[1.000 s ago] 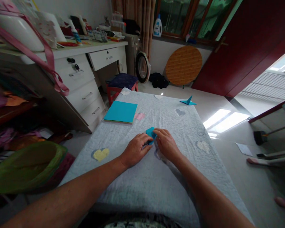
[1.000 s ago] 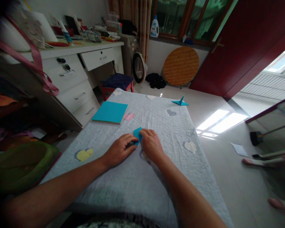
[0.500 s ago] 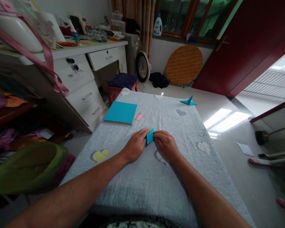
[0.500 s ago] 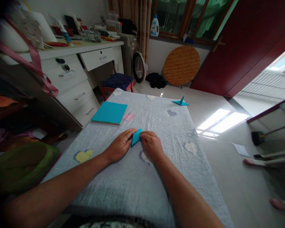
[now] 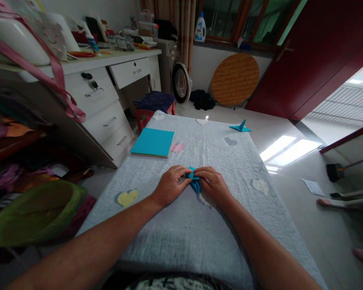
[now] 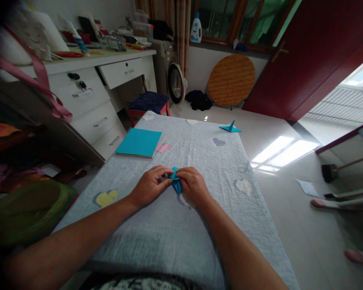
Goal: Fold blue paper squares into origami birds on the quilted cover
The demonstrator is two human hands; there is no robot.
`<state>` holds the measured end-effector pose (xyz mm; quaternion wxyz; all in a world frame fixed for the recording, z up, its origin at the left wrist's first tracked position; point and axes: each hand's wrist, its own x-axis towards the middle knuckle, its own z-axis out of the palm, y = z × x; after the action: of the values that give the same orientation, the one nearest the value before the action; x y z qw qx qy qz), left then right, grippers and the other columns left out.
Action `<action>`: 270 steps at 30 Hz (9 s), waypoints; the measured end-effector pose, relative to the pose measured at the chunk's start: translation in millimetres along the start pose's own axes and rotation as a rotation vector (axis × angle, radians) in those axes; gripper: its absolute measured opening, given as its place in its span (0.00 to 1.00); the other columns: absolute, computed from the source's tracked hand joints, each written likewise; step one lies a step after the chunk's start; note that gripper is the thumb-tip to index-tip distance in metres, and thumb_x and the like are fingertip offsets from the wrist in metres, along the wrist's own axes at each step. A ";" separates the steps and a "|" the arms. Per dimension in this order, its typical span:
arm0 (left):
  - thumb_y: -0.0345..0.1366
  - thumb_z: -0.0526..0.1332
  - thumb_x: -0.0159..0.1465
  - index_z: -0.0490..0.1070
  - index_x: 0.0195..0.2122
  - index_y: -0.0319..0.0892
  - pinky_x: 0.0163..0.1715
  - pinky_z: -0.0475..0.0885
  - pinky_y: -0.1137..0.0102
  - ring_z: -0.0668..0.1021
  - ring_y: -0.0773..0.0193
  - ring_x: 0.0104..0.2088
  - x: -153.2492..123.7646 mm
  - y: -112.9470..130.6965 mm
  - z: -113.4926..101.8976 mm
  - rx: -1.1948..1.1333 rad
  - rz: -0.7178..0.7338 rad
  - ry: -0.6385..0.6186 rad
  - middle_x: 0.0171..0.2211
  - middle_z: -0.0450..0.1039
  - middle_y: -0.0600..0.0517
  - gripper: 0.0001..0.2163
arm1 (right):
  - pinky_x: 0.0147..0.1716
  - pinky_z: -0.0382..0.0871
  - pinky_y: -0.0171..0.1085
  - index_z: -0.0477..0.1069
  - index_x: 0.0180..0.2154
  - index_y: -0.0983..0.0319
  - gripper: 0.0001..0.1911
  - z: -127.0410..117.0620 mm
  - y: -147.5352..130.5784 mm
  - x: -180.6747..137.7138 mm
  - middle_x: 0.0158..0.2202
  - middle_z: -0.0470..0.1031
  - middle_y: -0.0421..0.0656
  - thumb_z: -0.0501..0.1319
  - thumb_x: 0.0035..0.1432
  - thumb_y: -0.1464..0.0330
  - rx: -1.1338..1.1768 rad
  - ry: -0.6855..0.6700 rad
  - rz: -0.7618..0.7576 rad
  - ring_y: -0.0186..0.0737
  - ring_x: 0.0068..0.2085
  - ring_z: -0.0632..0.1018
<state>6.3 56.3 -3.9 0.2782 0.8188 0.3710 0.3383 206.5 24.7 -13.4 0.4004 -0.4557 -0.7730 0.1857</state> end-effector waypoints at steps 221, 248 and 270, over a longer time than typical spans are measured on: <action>0.38 0.56 0.66 0.66 0.34 0.43 0.37 0.69 0.68 0.73 0.63 0.33 -7.4 2.8 -8.4 -0.314 -0.239 -0.066 0.30 0.68 0.54 0.06 | 0.34 0.66 0.38 0.69 0.39 0.60 0.11 1.1 -25.3 0.1 0.31 0.72 0.40 0.54 0.64 0.61 0.249 -0.089 0.375 0.38 0.32 0.72; 0.39 0.63 0.59 0.70 0.40 0.40 0.16 0.53 0.78 0.61 0.76 0.16 -6.9 11.1 -8.4 -1.025 -0.495 -0.213 0.24 0.71 0.57 0.11 | 0.24 0.64 0.32 0.72 0.33 0.60 0.09 0.3 -23.7 0.6 0.24 0.70 0.36 0.62 0.58 0.61 0.565 0.133 0.454 0.32 0.24 0.68; 0.40 0.65 0.63 0.72 0.38 0.40 0.34 0.69 0.73 0.73 0.68 0.31 -11.3 15.3 -2.6 -0.755 -0.267 -0.125 0.33 0.71 0.54 0.09 | 0.32 0.67 0.36 0.70 0.39 0.58 0.11 13.8 -18.4 -3.3 0.30 0.71 0.38 0.64 0.53 0.65 0.398 0.274 0.459 0.35 0.30 0.72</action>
<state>5.1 39.1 4.6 0.6228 0.6227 0.3060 0.3615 186.2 13.4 -11.4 0.5297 -0.5514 -0.5376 0.3555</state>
